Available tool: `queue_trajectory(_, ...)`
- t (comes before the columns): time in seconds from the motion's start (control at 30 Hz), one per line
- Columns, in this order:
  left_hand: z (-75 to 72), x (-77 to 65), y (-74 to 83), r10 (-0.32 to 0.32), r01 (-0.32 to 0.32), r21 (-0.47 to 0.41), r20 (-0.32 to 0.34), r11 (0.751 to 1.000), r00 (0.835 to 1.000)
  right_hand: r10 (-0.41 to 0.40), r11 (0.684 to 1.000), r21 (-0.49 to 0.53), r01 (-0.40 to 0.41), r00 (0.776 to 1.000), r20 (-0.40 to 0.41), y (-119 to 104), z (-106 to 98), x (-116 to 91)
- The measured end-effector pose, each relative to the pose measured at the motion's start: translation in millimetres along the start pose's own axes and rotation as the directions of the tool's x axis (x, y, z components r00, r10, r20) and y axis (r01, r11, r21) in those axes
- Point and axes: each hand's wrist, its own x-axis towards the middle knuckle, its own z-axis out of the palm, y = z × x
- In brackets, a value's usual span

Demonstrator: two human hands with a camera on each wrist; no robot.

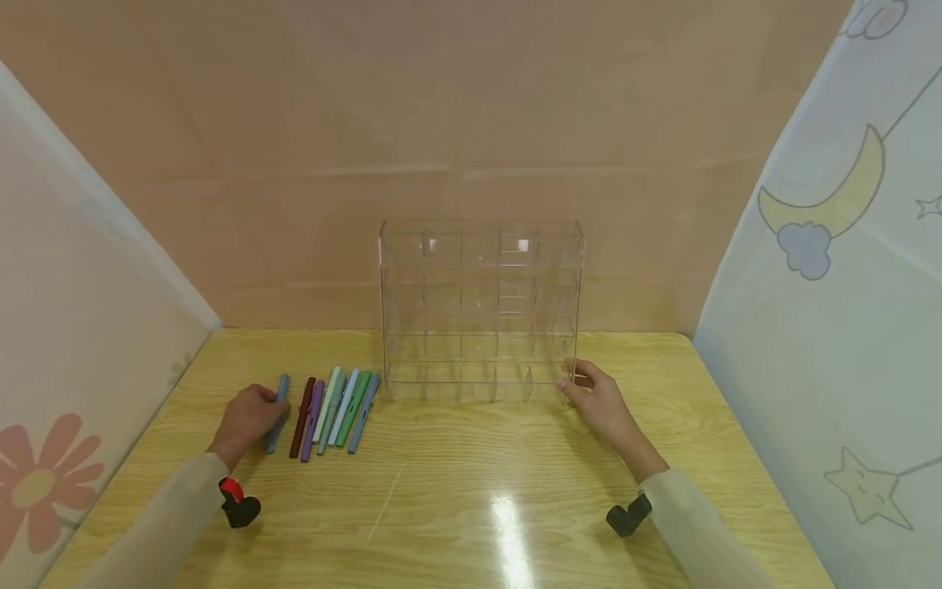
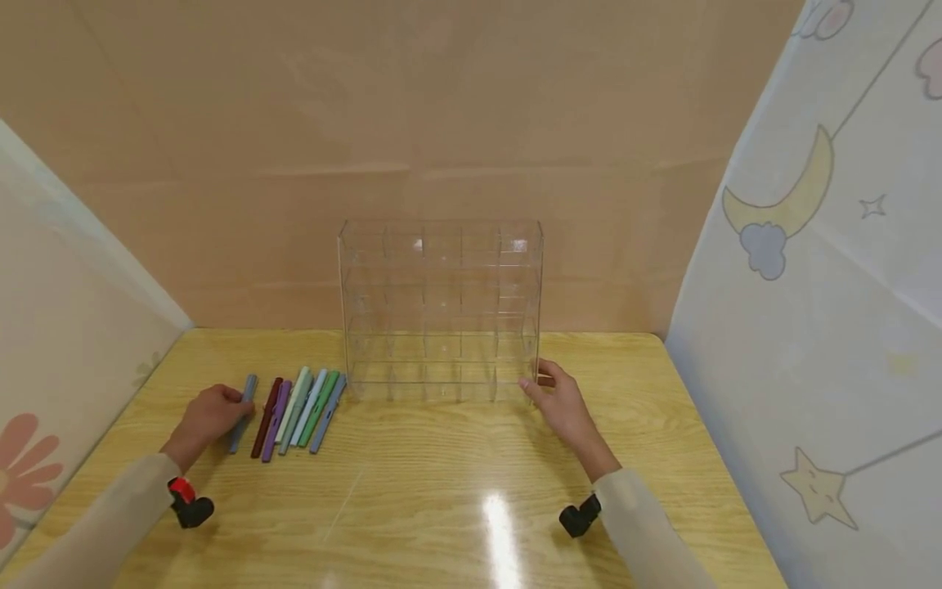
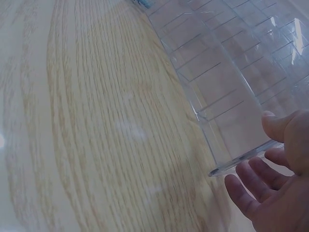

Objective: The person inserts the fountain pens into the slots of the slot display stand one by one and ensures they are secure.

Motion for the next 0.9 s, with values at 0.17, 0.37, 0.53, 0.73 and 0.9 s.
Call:
queue_trajectory(0.17, -3.1, -1.1, -2.2, -0.018, 0.017, 0.016, 0.015, 1.0, 1.0, -0.01, 1.0, 0.023, 0.01, 1.0, 0.004, -0.5, 0.3, 0.1)
queue_trajectory(0.37, -4.7, -0.6, -4.4, -0.032, 0.031, 0.021, 0.05, 0.999, 0.998, -0.014, 1.0, 0.005, 0.014, 1.0, -0.007, -1.1, -0.3, -0.6)
queue_trajectory(0.53, -7.1, 0.1, -8.3, -0.037, 0.035, 0.037, 0.05, 0.999, 0.998, -0.009, 1.0, 0.011, 0.009, 1.0, -0.001, 1.2, -1.1, -0.6)
queue_trajectory(0.73, -16.7, -2.2, -13.6, 0.004, -0.005, 0.035, 0.03, 0.999, 1.0, -0.004, 1.0, 0.02, 0.004, 1.0, -0.004, 3.4, -0.9, 0.7)
queue_trajectory(0.9, -25.9, -8.6, -19.1, -0.008, 0.009, -0.046, 0.02, 0.999, 1.0, -0.004, 0.999, 0.041, 0.004, 1.0, -0.001, 3.5, 0.1, 0.7)
